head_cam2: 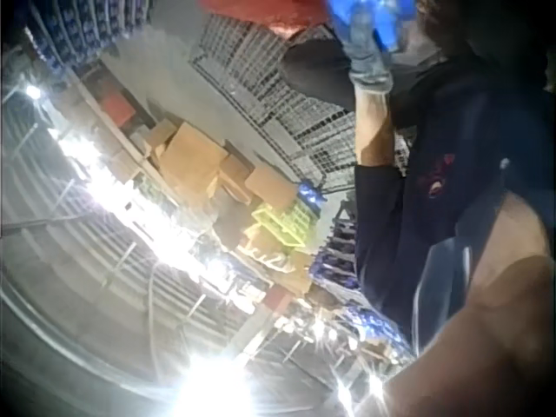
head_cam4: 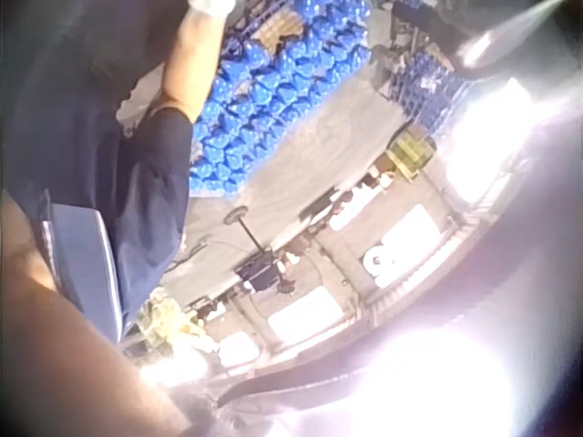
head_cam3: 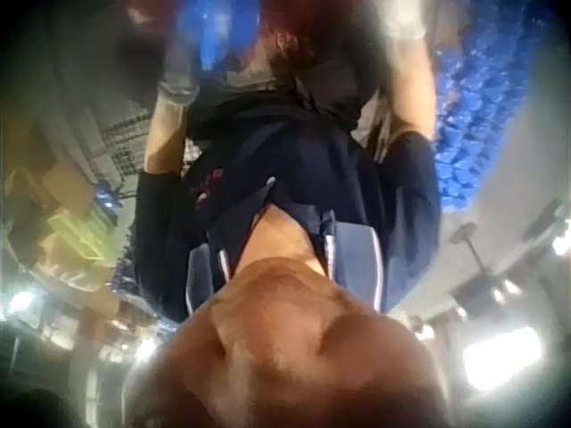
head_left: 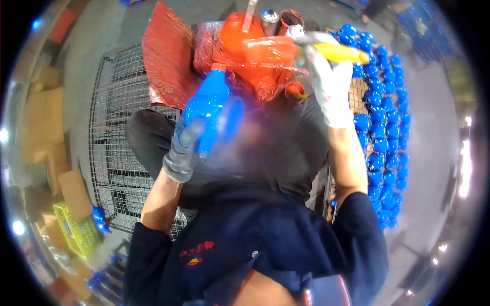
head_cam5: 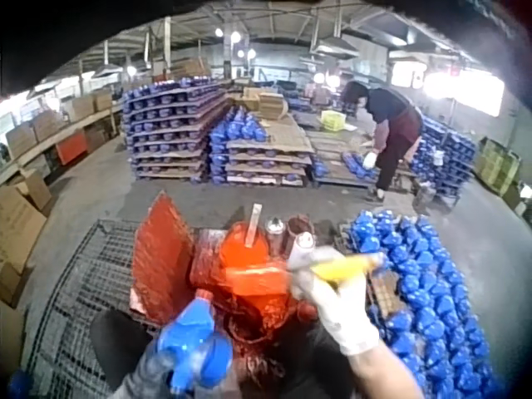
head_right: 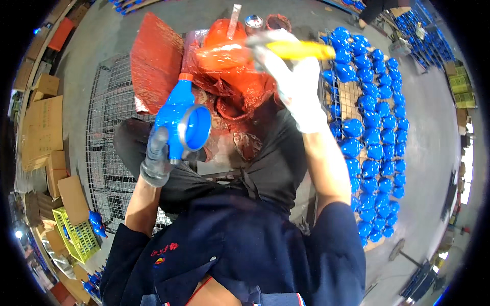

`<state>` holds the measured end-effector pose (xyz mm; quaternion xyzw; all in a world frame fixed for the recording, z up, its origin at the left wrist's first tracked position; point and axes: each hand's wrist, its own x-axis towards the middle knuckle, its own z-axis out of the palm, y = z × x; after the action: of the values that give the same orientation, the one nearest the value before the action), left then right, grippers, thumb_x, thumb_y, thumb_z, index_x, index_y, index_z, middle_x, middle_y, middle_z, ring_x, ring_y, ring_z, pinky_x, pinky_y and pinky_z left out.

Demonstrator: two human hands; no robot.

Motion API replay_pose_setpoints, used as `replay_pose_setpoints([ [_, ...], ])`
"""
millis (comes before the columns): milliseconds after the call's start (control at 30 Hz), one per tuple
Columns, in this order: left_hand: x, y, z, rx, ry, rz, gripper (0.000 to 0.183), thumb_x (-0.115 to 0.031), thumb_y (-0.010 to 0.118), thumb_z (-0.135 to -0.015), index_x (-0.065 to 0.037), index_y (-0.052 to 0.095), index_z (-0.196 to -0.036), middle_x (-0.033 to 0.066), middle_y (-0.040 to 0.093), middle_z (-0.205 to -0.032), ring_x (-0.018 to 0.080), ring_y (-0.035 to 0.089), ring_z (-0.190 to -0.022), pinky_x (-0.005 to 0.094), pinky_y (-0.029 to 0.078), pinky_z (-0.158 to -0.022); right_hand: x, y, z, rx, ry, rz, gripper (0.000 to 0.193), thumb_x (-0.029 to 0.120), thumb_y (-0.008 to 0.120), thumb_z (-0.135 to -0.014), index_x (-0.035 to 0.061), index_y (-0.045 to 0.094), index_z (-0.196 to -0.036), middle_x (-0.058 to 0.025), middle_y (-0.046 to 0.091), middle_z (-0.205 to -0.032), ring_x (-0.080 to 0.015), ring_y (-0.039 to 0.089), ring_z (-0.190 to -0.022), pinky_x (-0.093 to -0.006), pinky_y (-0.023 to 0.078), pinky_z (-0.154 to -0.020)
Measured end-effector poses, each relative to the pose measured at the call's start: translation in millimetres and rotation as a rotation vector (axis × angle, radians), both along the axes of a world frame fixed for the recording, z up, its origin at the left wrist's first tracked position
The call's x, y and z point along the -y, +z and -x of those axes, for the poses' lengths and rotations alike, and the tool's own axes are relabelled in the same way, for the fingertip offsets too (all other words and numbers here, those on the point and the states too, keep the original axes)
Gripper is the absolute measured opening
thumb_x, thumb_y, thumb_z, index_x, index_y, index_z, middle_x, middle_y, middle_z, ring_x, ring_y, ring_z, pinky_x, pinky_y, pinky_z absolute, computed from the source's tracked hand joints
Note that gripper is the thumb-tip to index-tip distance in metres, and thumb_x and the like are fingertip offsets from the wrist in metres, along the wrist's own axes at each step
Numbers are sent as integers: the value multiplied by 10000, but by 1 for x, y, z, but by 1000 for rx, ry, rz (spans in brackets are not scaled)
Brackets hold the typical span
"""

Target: The person paints blue industrial parts using a brush and orange paint. They pick up a blue part from a palette, dip a brush into an orange paint bucket, and apply the paint to a specific circular area on each part before placing them on a wire rack.

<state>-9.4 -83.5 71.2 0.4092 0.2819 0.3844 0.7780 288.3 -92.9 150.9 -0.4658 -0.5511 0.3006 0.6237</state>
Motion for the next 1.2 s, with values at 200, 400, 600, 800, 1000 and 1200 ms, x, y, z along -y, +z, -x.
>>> replay_pose_setpoints([
  [200, 12, 23, -15, -1053, 153, -1130, 883, -440, 926, -630, -70, 518, -1321, 160, 655, -1159, 335, 708, -954, 418, 589, -797, -26, 59, 28, 586, 232, 290, 360, 378, 602, -997, 21, 640, -974, -99, 640, -734, -204, 647, -681, -363, 475, -615],
  [400, 21, 29, -17, -1136, 80, -1430, 847, -473, 909, -636, -79, 555, -1297, 143, 666, -1154, 332, 722, -817, 422, 597, -658, -37, 38, 36, 854, 370, 306, 410, 380, 563, -1006, -15, 602, -903, -211, 617, -735, -365, 612, -690, -473, 462, -683],
  [600, 25, 26, -24, -1127, 40, -1336, 792, -424, 912, -649, -80, 571, -1276, 143, 667, -1139, 341, 718, -885, 418, 598, -722, -27, 21, 25, 854, 381, 196, 390, 372, 572, -1003, -8, 614, -925, -203, 624, -758, -361, 620, -684, -462, 467, -675],
  [800, 18, 18, -7, -766, -114, -556, 891, -475, 892, -701, -36, 524, -1383, 97, 658, -1223, 217, 644, -1098, 367, 529, -959, 8, 12, 26, 811, 238, 27, 312, 339, 598, -984, 38, 666, -1026, -148, 666, -857, -333, 667, -801, -422, 515, -753],
  [1000, 22, 15, -2, -51, -51, 143, 950, -721, 651, -844, -22, 461, -1459, 111, 607, -1313, 180, 616, -1115, 328, 519, -975, 16, -33, 11, 349, 194, -169, 175, -9, 727, -861, 44, 696, -1025, -71, 687, -940, -198, 650, -828, -317, 511, -745],
  [1200, 15, -26, -34, 1067, -411, 748, 676, -419, 544, -1008, 24, 358, -1483, 190, 543, -1321, 280, 647, -702, 433, 563, -745, 10, -106, 16, -232, 181, -109, 204, -78, 698, -832, -5, 689, -1022, -116, 653, -979, -202, 657, -878, -306, 532, -783],
])
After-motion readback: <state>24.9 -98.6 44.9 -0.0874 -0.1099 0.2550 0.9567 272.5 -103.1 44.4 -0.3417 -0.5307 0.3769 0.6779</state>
